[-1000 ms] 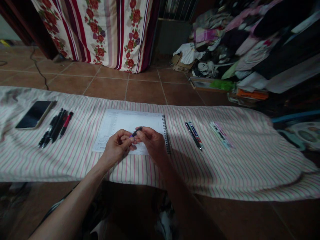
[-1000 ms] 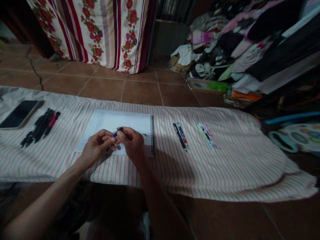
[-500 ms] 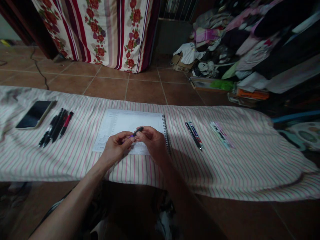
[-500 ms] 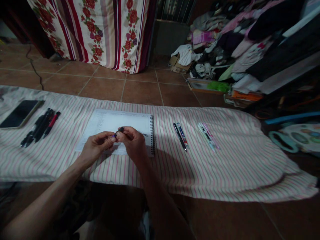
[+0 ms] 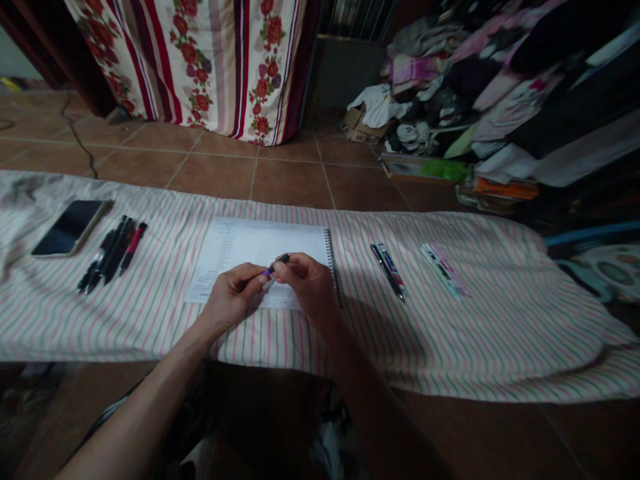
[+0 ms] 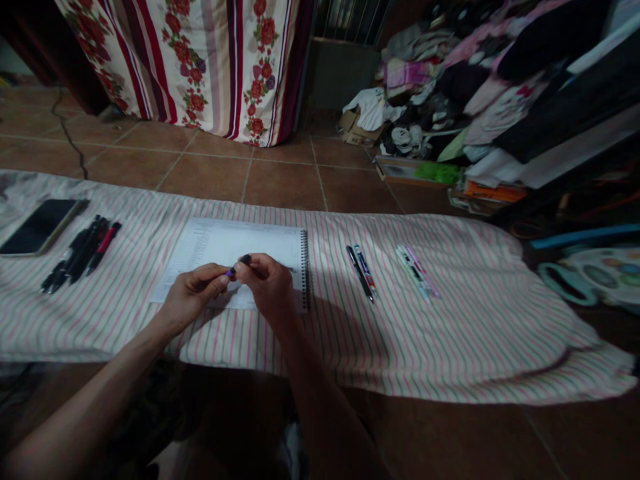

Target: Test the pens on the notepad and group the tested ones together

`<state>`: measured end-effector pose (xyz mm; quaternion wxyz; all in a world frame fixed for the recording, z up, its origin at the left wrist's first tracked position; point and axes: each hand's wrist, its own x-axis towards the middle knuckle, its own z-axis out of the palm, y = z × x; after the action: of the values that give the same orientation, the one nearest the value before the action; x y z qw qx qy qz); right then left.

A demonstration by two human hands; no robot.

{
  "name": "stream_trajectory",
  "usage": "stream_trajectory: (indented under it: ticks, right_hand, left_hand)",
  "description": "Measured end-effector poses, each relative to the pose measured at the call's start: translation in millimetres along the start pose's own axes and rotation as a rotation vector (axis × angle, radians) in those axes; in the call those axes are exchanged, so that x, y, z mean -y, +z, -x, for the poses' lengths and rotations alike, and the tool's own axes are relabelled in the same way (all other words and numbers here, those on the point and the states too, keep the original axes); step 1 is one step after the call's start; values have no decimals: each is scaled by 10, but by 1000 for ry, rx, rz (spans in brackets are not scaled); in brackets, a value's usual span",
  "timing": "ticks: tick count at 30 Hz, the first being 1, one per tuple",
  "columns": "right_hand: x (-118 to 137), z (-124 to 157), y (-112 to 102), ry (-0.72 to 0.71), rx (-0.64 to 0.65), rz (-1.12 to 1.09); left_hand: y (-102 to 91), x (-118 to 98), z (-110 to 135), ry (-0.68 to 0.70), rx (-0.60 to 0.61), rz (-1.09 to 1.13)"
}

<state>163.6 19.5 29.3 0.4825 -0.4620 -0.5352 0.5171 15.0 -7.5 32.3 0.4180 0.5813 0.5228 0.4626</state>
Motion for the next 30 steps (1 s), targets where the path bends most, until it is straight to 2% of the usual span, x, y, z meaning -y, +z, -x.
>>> stream_trajectory:
  ticks: [6, 10, 17, 25, 30]
  right_hand:
    - [-44, 2, 21, -33, -46, 104]
    - [-18, 12, 33, -25, -47, 89]
    - [15, 15, 53, -42, -67, 170]
    - [19, 19, 53, -7, -51, 131]
    - [4, 16, 74, -31, -102, 196]
  left_hand:
    - [40, 74, 18, -14, -23, 1]
    - [37, 51, 28, -19, -25, -1]
    - [37, 83, 34, 50, -47, -85]
    - [67, 73, 41, -38, -69, -46]
    - [78, 90, 49, -40, -74, -66]
